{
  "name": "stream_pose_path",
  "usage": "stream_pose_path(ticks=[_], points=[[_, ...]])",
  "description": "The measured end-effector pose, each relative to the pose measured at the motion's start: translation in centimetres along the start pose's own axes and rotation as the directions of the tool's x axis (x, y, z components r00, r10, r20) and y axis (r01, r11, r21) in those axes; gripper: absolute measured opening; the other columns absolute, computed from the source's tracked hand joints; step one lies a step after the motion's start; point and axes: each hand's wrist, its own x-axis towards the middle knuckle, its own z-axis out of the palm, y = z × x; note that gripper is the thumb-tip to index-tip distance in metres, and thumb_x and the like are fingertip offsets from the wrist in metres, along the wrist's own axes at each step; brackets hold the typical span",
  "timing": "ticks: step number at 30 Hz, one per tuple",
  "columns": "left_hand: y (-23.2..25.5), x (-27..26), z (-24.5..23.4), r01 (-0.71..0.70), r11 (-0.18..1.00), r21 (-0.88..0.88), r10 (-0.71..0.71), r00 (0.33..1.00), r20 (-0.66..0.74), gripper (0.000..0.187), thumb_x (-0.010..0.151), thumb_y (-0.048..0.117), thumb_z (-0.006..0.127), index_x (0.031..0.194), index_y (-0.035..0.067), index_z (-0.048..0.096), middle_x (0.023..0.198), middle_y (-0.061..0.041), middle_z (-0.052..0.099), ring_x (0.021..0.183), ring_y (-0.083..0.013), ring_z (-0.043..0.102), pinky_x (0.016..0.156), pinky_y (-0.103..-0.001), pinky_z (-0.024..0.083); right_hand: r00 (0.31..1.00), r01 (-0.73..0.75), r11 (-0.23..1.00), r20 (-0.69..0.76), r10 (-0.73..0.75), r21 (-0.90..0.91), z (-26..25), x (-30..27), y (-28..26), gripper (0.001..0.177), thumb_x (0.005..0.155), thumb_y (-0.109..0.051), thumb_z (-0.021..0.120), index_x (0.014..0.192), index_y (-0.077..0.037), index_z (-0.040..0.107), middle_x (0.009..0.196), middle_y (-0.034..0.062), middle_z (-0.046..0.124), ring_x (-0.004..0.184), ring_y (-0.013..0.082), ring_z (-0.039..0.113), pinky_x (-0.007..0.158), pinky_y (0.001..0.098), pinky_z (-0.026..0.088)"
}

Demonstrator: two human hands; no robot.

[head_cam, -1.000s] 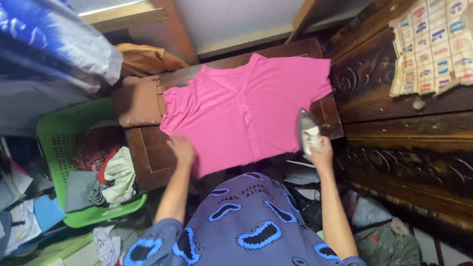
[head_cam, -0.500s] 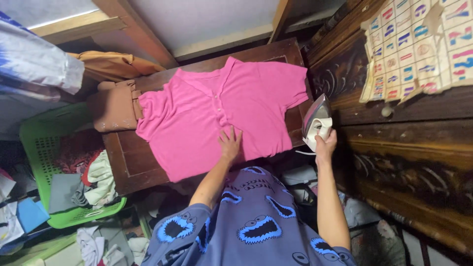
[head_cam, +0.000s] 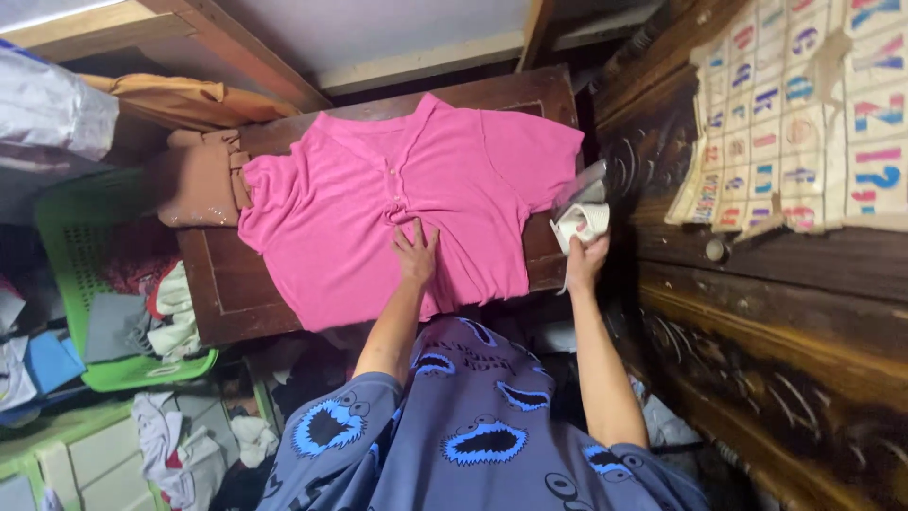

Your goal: The recorder irons a pink shirt on a wooden surface and then folds it neatly.

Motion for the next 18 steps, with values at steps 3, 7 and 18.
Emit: stream_pose_path(ticks=[3,7,18], points=[[-0.1,-0.8,0.3,-0.014,1.0,-0.006,0.014,0.997,-0.074,0.065,0.101,0.028,0.046,0.162,0.035,0.026,0.172,-0.017,0.004,0.147,-0.0641,0.012,0.111,-0.078,0.022,1.0,-0.011,0.999,0.002,0.011,-0.035,-0.7,-2.1,0.6,0.033,0.091,0.002,0.066,0.123,0.001,0.058,0.116,0.0092,0.065,0.105,0.0204,0.064,0.094,0.0326,0.052],[0.0,-1.4,0.8,-0.026,1.0,-0.01,0.024,0.983,-0.181,0.063,0.099,0.028,0.048,0.16,0.031,0.032,0.171,-0.02,0.009,0.146,-0.0643,0.016,0.111,-0.077,0.025,0.999,-0.026,0.997,0.033,0.029,-0.078,-2.4,-3.9,2.8,0.03,0.094,-0.002,0.07,0.122,0.004,0.062,0.115,0.0114,0.069,0.104,0.0205,0.067,0.094,0.0341,0.053],[-2.0,-6.6,-1.5,-0.232,0.928,-0.292,0.111,0.919,-0.379,0.074,0.085,0.016,0.064,0.155,0.014,0.041,0.164,-0.023,0.027,0.143,-0.055,0.032,0.111,-0.066,0.034,0.994,-0.043,0.982,0.087,0.06,-0.184,-4.8,-7.2,3.2,0.037,0.095,-0.013,0.075,0.127,0.003,0.065,0.124,0.0141,0.071,0.113,0.0234,0.068,0.102,0.0371,0.05]])
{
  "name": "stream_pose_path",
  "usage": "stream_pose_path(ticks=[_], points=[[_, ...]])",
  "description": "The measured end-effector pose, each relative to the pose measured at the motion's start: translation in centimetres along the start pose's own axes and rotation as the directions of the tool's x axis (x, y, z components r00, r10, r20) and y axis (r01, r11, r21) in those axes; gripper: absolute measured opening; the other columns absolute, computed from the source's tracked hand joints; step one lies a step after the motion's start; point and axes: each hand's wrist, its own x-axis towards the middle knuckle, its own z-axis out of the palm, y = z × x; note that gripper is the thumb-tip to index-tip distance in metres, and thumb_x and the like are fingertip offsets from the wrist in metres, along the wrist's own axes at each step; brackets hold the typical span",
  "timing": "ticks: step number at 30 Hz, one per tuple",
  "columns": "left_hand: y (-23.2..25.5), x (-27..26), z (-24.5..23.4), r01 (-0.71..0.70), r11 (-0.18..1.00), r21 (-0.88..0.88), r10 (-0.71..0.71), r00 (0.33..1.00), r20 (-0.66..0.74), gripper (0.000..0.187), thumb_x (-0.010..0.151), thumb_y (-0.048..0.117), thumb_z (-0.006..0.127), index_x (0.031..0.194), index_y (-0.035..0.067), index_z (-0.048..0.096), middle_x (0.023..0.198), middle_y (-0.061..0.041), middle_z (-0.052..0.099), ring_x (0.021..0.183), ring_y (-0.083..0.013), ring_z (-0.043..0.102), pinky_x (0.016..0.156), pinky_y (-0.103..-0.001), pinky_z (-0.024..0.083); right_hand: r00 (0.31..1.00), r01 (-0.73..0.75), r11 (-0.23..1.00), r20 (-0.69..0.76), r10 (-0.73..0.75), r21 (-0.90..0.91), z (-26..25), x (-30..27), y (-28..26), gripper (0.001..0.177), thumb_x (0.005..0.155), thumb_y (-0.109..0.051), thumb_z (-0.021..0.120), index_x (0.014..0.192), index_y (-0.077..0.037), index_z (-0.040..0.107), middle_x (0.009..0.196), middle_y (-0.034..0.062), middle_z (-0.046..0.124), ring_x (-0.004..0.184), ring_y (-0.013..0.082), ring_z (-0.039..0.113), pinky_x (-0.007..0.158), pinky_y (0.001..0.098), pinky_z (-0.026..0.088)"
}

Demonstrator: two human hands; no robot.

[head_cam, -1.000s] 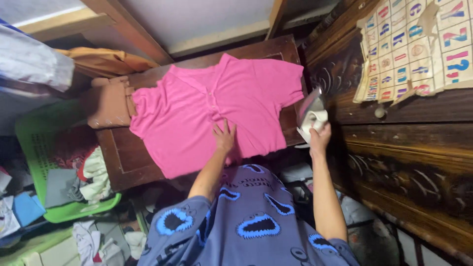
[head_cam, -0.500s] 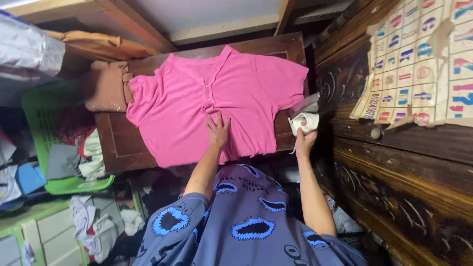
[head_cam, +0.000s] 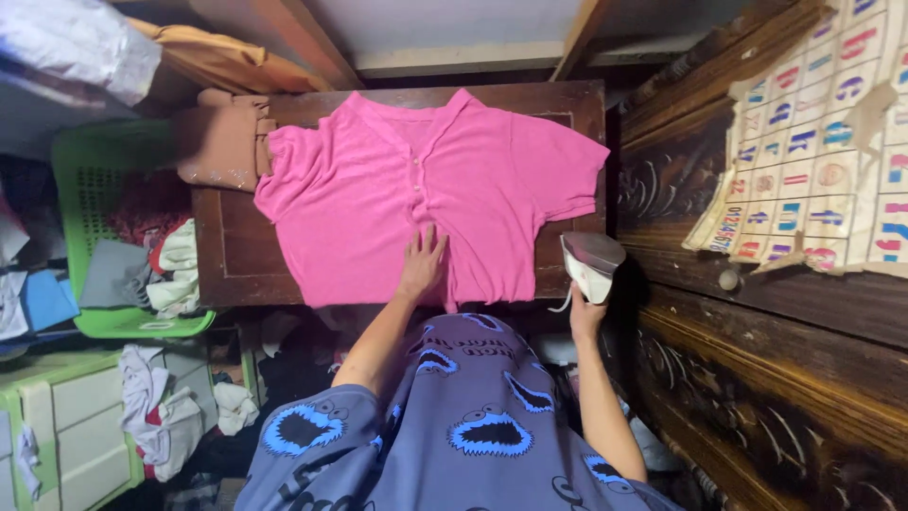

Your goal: The recorder irons a pink shirt on a wooden surface and then folds it neatly.

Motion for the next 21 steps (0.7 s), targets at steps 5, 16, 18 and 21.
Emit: stream_pose_path(ticks=[5,16,18,21], points=[[-3.6,-3.8,-1.7,0.093,0.97,-0.223,-0.112,0.991,-0.075,0.07,0.087,0.018,0.069,0.152,0.012,0.044,0.161,-0.025,0.032,0.143,-0.0473,0.038,0.117,-0.057,0.037,1.0,0.017,0.978,0.0,-0.017,-0.208,0.1,-0.4,-0.4,0.043,0.094,-0.017,0.078,0.128,0.005,0.064,0.124,0.0179,0.069,0.114,0.0298,0.065,0.102,0.0413,0.048],[-10.6,-7.3,-2.9,0.42,0.904,-0.083,-0.411,0.905,0.111,0.093,0.082,0.041,0.075,0.16,0.018,0.029,0.165,-0.028,0.015,0.146,-0.0519,0.023,0.116,-0.063,0.026,0.959,0.16,0.899,0.279,-0.044,-0.407,11.8,0.0,0.3,0.062,0.085,-0.02,0.081,0.138,0.001,0.055,0.131,0.023,0.057,0.12,0.0387,0.058,0.106,0.0461,0.047],[-10.5,-6.3,-2.5,0.363,0.931,-0.047,-0.355,0.926,0.126,0.096,0.082,0.044,0.076,0.161,0.019,0.027,0.165,-0.028,0.014,0.147,-0.0533,0.022,0.116,-0.064,0.025,0.959,0.106,0.907,0.282,0.014,-0.407,14.3,2.8,-0.2,0.068,0.089,-0.019,0.081,0.146,0.002,0.05,0.142,0.0278,0.045,0.131,0.0414,0.045,0.111,0.0478,0.038],[-10.5,-3.8,-1.8,0.32,0.947,-0.039,-0.312,0.939,0.142,0.097,0.08,0.044,0.076,0.161,0.02,0.028,0.165,-0.027,0.015,0.147,-0.0524,0.023,0.116,-0.064,0.026,0.946,-0.261,0.957,0.165,0.28,-0.13,17.2,7.9,0.5,0.07,0.091,-0.02,0.077,0.151,-0.003,0.046,0.146,0.0282,0.045,0.134,0.0391,0.044,0.112,0.0463,0.037]])
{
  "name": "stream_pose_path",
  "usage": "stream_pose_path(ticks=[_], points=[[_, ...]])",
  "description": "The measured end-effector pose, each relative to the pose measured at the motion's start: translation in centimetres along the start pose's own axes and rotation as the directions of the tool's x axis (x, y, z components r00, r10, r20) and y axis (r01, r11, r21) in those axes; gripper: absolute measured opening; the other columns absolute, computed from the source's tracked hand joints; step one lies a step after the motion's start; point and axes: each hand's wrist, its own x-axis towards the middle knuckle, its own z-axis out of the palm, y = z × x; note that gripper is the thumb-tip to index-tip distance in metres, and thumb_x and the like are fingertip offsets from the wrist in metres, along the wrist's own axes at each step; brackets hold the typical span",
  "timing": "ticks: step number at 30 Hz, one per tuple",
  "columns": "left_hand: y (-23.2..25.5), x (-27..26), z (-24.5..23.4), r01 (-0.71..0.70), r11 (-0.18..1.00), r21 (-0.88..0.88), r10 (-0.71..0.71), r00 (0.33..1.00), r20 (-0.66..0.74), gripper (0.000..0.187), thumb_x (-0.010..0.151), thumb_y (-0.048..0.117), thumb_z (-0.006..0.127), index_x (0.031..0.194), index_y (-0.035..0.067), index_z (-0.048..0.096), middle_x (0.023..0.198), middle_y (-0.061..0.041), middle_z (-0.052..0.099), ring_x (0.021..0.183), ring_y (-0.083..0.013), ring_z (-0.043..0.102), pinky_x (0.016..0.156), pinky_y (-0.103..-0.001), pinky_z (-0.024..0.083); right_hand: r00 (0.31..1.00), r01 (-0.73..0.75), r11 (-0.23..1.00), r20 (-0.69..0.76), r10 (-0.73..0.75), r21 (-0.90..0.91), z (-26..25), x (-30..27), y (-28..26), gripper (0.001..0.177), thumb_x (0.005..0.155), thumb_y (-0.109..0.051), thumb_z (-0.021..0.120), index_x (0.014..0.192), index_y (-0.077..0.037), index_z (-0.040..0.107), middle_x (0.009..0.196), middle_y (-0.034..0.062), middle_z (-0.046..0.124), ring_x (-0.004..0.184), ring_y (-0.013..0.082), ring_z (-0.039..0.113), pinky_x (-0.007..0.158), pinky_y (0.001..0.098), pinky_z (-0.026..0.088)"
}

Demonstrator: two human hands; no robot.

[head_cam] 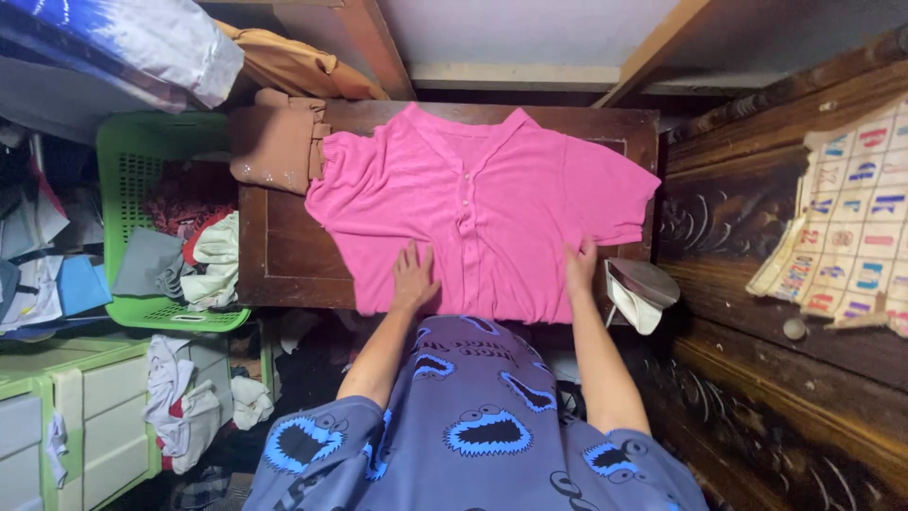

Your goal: The recorder irons a pink shirt on a wooden surface and then folds it neatly.

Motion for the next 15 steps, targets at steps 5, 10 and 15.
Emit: stream_pose_path(ticks=[5,10,15], points=[[-0.1,2.8,-2.9,-0.03,0.991,-0.127,0.035,0.999,0.037,0.08,0.081,0.041,0.075,0.151,0.018,0.044,0.162,-0.025,0.025,0.143,-0.0485,0.031,0.114,-0.059,0.033,0.985,-0.105,0.778,-0.042,0.166,0.62,0.9,8.8,-0.9,0.06,0.092,-0.015,0.072,0.147,-0.004,0.049,0.149,0.0127,0.052,0.137,0.0248,0.05,0.115,0.0377,0.041],[-4.2,3.7,-0.9,-0.055,0.904,-0.423,0.002,0.992,-0.125,0.049,0.088,0.031,0.072,0.132,0.011,0.066,0.143,-0.02,0.055,0.132,-0.0386,0.051,0.11,-0.049,0.043,0.964,0.225,0.898,-0.22,-0.149,0.378,2.3,3.4,-15.4,0.052,0.1,-0.014,0.067,0.149,-0.003,0.052,0.152,0.0104,0.055,0.139,0.0229,0.054,0.117,0.0352,0.042],[-4.5,4.2,0.4,0.037,0.483,-0.875,-0.214,0.974,-0.077,0.037,0.1,0.025,0.066,0.128,0.001,0.067,0.113,-0.012,0.074,0.103,-0.0206,0.069,0.093,-0.033,0.054,0.561,0.733,0.574,0.802,-0.204,-0.366,5.6,-6.9,-25.1,0.056,0.088,-0.022,0.072,0.142,-0.017,0.059,0.149,0.0211,0.042,0.118,0.0426,0.055,0.087,0.0484,0.05]])
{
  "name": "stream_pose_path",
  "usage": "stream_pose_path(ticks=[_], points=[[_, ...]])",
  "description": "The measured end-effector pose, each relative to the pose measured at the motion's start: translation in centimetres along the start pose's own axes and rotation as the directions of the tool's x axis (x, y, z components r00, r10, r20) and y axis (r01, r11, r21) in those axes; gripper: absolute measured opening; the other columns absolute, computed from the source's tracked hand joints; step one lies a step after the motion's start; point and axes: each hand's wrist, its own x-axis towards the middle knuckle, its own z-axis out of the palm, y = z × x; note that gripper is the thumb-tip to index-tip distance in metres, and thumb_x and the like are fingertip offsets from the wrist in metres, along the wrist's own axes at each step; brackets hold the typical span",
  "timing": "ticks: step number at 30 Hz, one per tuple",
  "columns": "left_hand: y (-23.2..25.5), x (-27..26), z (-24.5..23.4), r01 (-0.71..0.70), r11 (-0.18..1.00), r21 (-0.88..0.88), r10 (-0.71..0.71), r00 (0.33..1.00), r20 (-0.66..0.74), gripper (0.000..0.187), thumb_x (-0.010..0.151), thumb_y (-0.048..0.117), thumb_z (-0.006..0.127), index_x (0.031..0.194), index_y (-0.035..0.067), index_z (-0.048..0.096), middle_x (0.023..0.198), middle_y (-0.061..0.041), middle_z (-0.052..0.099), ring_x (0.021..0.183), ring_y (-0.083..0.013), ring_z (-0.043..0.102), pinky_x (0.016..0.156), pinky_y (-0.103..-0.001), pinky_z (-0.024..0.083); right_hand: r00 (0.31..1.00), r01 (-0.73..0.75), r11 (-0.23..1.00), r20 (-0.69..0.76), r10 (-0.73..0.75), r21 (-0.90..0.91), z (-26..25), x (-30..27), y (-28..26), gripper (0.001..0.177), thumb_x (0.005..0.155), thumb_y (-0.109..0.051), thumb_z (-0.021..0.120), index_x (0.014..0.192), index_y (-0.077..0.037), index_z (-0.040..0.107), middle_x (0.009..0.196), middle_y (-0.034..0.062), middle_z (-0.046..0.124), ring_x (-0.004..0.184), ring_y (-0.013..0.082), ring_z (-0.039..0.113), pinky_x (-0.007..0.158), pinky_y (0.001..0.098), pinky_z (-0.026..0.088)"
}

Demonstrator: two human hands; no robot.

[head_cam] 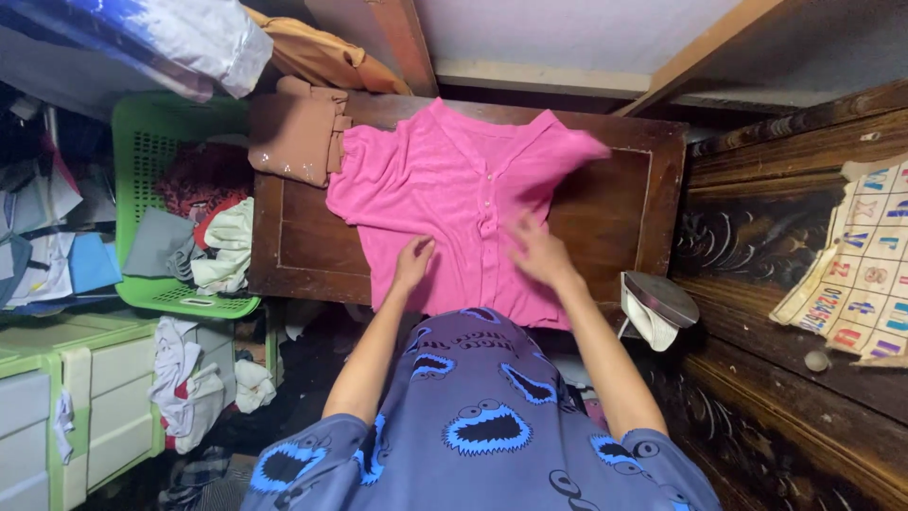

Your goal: The recorder irons a pink shirt on a wooden surface and then folds it neatly.

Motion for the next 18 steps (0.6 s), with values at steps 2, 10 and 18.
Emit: stream_pose_path(ticks=[2,10,18], points=[[-0.9,0.6,1.2,0.07,0.993,-0.096,-0.066,0.997,0.043,0.04,0.1,0.026,0.066,0.132,0.001,0.064,0.114,-0.012,0.073,0.101,-0.0191,0.069,0.09,-0.032,0.055,0.975,0.155,0.982,-0.143,-0.17,-0.111,5.4,-0.6,2.9,0.057,0.083,-0.027,0.076,0.137,-0.015,0.061,0.144,0.0235,0.047,0.12,0.0428,0.053,0.096,0.053,0.045],[-1.8,0.9,5.0,0.079,0.983,-0.163,-0.064,0.993,0.096,0.06,0.092,0.023,0.075,0.142,-0.002,0.05,0.129,-0.015,0.065,0.11,-0.0192,0.066,0.094,-0.032,0.055,0.827,-0.402,0.913,-0.4,0.395,0.07,11.2,-8.4,6.3,0.088,0.072,-0.029,0.082,0.145,0.007,0.048,0.13,0.0273,0.053,0.117,0.0448,0.049,0.095,0.0553,0.041],[0.4,-6.1,-4.0,-0.255,0.884,0.393,0.297,0.954,-0.05,0.039,0.089,0.019,0.074,0.124,0.005,0.064,0.123,-0.017,0.062,0.118,-0.0359,0.059,0.104,-0.044,0.048,0.433,-0.455,0.742,-0.605,0.668,0.493,14.2,-14.7,11.6,0.021,0.11,-0.021,0.057,0.11,-0.001,0.064,0.103,0.0248,0.07,0.098,0.0431,0.069,0.086,0.0501,0.053]])
